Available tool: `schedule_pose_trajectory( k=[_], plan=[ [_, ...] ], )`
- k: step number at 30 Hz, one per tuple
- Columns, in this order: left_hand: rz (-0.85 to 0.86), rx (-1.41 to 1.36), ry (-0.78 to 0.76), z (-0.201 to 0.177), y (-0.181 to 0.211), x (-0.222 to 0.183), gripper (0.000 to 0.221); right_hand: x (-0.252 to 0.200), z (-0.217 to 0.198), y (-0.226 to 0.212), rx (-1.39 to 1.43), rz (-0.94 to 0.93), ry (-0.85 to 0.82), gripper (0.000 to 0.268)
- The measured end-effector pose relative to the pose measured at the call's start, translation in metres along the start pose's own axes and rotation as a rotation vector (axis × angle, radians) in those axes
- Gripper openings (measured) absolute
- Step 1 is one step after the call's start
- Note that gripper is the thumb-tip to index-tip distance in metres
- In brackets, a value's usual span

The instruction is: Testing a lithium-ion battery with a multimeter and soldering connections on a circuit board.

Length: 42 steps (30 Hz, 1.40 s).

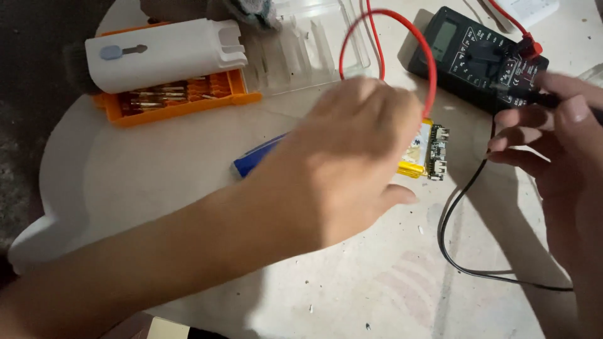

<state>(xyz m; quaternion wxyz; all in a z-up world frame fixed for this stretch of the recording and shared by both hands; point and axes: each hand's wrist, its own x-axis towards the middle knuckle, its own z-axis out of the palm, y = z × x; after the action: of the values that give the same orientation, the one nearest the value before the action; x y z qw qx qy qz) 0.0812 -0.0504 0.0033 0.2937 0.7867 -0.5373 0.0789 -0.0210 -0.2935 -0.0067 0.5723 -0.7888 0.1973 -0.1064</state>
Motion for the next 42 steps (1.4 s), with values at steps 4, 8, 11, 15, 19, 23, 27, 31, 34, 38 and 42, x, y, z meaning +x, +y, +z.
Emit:
schedule_pose_trajectory(
  k=[4,8,11,15,19,23,27,31,34,38,42],
  plan=[
    [-0.227,-0.082,-0.131,-0.034,0.007,-0.022,0.059,-0.008,0.009,-0.008,-0.032,-0.099,-0.017,0.035],
    [-0.409,0.178,-0.215,-0.047,0.008,-0.064,0.064,-0.028,0.038,-0.045,-0.19,-0.268,-0.108,0.013],
    [-0.403,0.125,-0.083,-0.042,0.011,-0.073,0.06,-0.041,0.057,-0.064,-0.353,-0.217,-0.116,0.033],
    [-0.375,0.149,-0.1,-0.038,0.015,-0.078,0.066,-0.031,0.052,-0.041,-0.434,-0.348,-0.205,0.049],
    [-0.371,0.171,-0.025,-0.038,0.016,-0.078,0.075,-0.026,0.05,-0.037,-0.557,-0.403,-0.18,0.051],
    [-0.315,0.167,-0.022,-0.035,0.014,-0.078,0.049,-0.027,0.055,-0.037,-0.519,-0.295,-0.156,0.039],
    [-0.347,0.175,0.008,-0.035,-0.002,-0.077,0.038,-0.029,0.054,-0.035,-0.448,-0.362,-0.142,0.04],
    [-0.371,0.22,-0.011,-0.037,-0.017,-0.07,0.045,-0.038,0.059,-0.045,-0.302,-0.202,-0.094,0.039],
    [-0.374,0.304,-0.024,-0.034,-0.025,-0.066,0.05,-0.042,0.062,-0.052,-0.226,-0.096,-0.08,0.038],
    [-0.317,0.434,0.0,-0.027,-0.036,-0.064,0.06,-0.048,0.06,-0.05,-0.168,-0.096,-0.139,0.037],
    [-0.341,-0.048,0.051,-0.045,-0.015,-0.053,0.035,-0.046,0.056,-0.03,-0.342,-0.392,-0.228,0.046]
  ],
)
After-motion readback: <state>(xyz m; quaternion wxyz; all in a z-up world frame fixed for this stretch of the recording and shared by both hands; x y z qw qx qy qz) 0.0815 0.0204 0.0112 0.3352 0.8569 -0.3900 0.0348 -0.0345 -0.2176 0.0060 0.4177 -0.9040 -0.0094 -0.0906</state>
